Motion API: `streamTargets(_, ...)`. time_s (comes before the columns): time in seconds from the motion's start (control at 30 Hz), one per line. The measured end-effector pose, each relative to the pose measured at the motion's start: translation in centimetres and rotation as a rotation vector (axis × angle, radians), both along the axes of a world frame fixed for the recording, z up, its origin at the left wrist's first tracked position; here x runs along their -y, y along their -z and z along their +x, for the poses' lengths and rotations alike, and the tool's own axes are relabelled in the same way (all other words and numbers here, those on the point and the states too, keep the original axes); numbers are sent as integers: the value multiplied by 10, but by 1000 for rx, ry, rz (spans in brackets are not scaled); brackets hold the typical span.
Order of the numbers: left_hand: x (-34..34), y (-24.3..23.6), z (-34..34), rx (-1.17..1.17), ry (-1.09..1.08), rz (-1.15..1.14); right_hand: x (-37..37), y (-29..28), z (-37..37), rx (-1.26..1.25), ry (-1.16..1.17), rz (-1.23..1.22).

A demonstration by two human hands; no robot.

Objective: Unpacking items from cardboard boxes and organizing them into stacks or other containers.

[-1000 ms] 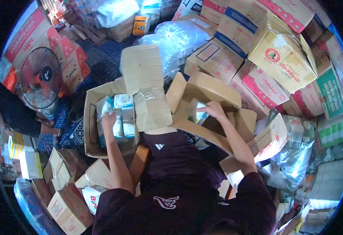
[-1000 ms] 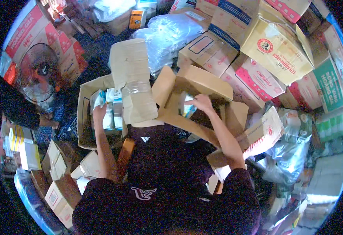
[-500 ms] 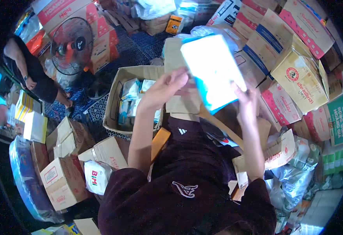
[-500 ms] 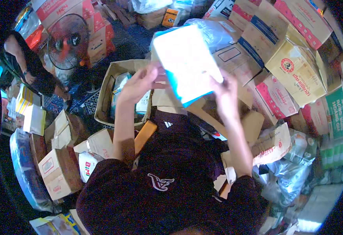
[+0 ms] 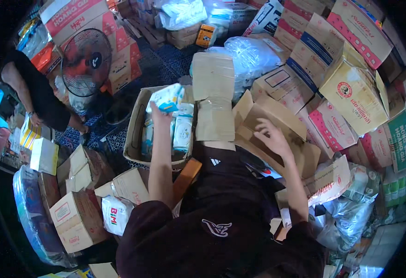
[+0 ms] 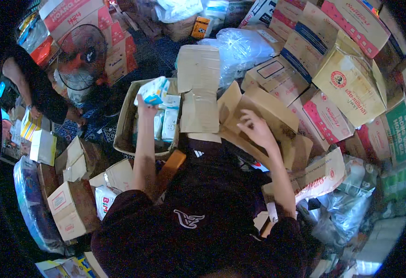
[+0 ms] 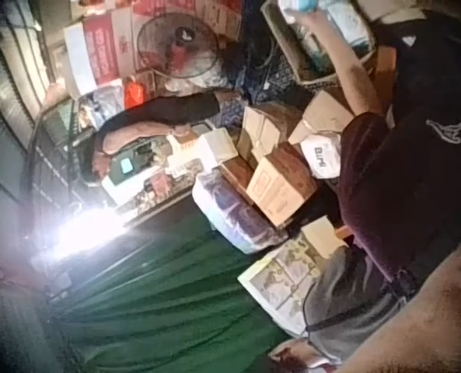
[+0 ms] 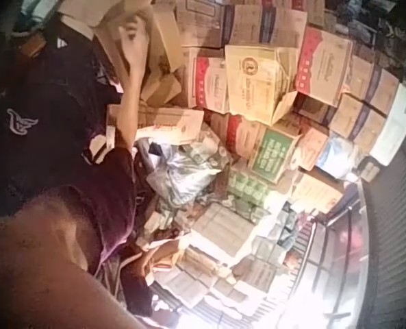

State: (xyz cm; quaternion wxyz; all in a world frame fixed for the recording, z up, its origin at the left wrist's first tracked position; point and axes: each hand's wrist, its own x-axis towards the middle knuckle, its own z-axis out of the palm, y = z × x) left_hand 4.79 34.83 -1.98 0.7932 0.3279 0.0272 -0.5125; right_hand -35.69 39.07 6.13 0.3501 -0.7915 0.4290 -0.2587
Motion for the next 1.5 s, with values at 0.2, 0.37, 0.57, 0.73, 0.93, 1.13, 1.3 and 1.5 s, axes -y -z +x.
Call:
streamTargets(0.2, 25, 80, 8, -27, 46, -42, 2, 40, -95, -75, 127, 185)
streamTargets(0.37, 49, 99, 4, 97, 370, 314, 13, 54, -128, -215, 115, 369)
streamTargets(0.57, 28, 100, 0, 588, 441, 535, 28, 94, -104, -466, -65, 222)
streamTargets(0.73, 13, 101, -5, 694, 279, 547, 32, 128, -82, -708, -139, 335)
streamTargets(0.93, 13, 102, -8, 636, 270, 532, 29, 141, -92, -627, -53, 247)
streamTargets(1.13, 6, 91, -11, 839, 261, 558, 29, 143, -90, -663, -34, 248)
streamTargets(1.3, 4, 86, -16, 761, 227, 539, 31, 147, -93, -694, -35, 340)
streamTargets(1.5, 0, 93, -16, 819, 191, 483, 29, 149, -94, -588, -32, 182)
